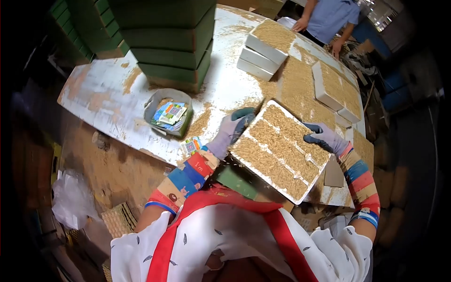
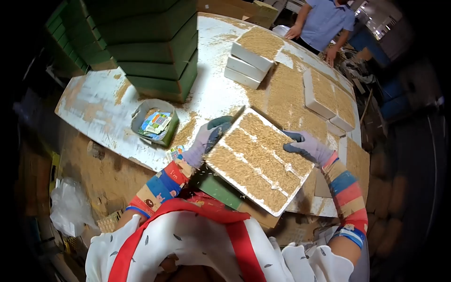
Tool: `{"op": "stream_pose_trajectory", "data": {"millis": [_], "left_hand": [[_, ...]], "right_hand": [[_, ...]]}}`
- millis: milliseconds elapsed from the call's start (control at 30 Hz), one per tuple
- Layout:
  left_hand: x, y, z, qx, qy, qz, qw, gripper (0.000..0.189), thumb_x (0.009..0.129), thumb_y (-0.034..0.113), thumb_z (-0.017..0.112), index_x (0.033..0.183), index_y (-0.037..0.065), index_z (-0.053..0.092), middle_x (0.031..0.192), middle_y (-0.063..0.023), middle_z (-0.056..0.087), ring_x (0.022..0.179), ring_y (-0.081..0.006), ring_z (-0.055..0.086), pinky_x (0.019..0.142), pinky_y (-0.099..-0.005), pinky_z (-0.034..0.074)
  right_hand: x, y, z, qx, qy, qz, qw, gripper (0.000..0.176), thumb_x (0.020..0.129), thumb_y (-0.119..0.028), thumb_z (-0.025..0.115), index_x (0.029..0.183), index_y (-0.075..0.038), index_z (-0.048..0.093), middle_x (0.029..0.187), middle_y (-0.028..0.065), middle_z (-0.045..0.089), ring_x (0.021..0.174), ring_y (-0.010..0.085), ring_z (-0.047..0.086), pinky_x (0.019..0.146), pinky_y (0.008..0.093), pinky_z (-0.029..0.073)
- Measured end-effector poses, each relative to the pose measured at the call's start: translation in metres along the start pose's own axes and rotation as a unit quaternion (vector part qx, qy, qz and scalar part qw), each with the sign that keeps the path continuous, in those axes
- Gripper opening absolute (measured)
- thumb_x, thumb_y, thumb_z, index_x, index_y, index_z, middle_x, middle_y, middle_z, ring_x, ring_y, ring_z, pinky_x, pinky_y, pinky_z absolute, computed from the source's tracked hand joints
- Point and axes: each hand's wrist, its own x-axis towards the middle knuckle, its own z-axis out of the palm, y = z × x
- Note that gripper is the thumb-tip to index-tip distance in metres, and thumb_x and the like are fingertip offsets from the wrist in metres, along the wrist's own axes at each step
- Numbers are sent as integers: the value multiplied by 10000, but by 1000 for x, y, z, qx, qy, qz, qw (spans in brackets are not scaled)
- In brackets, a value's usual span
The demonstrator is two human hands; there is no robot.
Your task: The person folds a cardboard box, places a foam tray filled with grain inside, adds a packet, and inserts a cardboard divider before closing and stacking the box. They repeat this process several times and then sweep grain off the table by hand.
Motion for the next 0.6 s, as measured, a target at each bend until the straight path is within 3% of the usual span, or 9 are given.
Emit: {"op": "stream_pose_trajectory", "data": {"millis": [133, 167, 200, 300, 333, 400, 467, 500, 600], "left_hand": [[-8, 9, 17, 32, 2, -71, 997, 411, 848, 254, 705, 1168, 17, 603, 935, -25, 634, 737, -70, 559, 645, -217, 473], [-10, 10, 17, 39, 8, -61, 997, 413, 846, 260, 707, 1166, 21, 602, 931, -22, 632, 724, -69, 549, 622, -215, 465], [-10, 13, 17, 46, 11, -50, 998, 415, 844, 265, 710, 1165, 25, 602, 928, -19, 630, 710, -68, 539, 600, -214, 456], [-3, 2, 12, 53, 26, -31, 998, 364, 864, 208, 682, 1159, 15, 596, 971, -39, 643, 758, -94, 574, 666, -238, 493], [2, -8, 6, 66, 24, -20, 997, 345, 872, 185, 669, 1160, 11, 594, 995, -50, 649, 778, -105, 590, 694, -246, 504], [-11, -13, -21, 163, 89, 46, 982, 349, 832, 234, 697, 1105, 26, 635, 969, -102, 677, 809, -189, 630, 765, -296, 504], [-47, -3, -61, 429, 160, 158, 875, 333, 795, 222, 693, 1066, 33, 655, 1044, -152, 634, 965, -290, 613, 869, -371, 481], [-64, 0, -80, 550, 177, 184, 795, 329, 767, 187, 687, 1059, 40, 652, 1007, -160, 627, 946, -320, 605, 858, -383, 481], [-102, -49, -168, 727, 147, 114, 661, 439, 717, 241, 690, 1112, 62, 621, 1150, -167, 567, 1054, -347, 537, 917, -447, 421]], "right_hand": [[53, 61, 13, -38, -2, 1, 999, 499, 844, -236, 689, 1264, -6, 549, 1054, 1, 617, 907, 70, 526, 785, 225, 453], [54, 59, 14, -95, 19, 104, 990, 410, 830, -187, 679, 1206, -48, 591, 1014, 38, 630, 898, 138, 579, 787, 262, 475], [50, 50, 24, -236, 86, -8, 968, 380, 819, -172, 675, 1174, -60, 601, 1009, 61, 628, 897, 174, 588, 784, 290, 482], [14, -3, 69, -600, 234, -279, 713, 289, 755, -99, 653, 1042, -81, 619, 1001, 168, 603, 882, 320, 592, 768, 422, 487], [1, -10, 77, -618, 264, -211, 710, 244, 748, -160, 648, 971, -67, 618, 954, 163, 604, 870, 327, 589, 766, 434, 481], [-25, -24, 89, -577, 110, 79, 806, 268, 737, -256, 623, 919, -60, 616, 906, 168, 604, 877, 339, 591, 782, 416, 482], [-37, 23, 89, -494, -12, 41, 869, 300, 723, -308, 592, 866, -46, 622, 854, 163, 614, 867, 323, 610, 799, 399, 487], [-31, 64, 88, -501, 30, -42, 864, 274, 709, -269, 588, 869, -49, 628, 860, 166, 626, 890, 319, 615, 826, 397, 484], [14, 65, 96, -484, -106, 142, 857, 302, 619, -207, 627, 846, -9, 654, 915, 192, 659, 844, 356, 641, 736, 439, 521]]}}
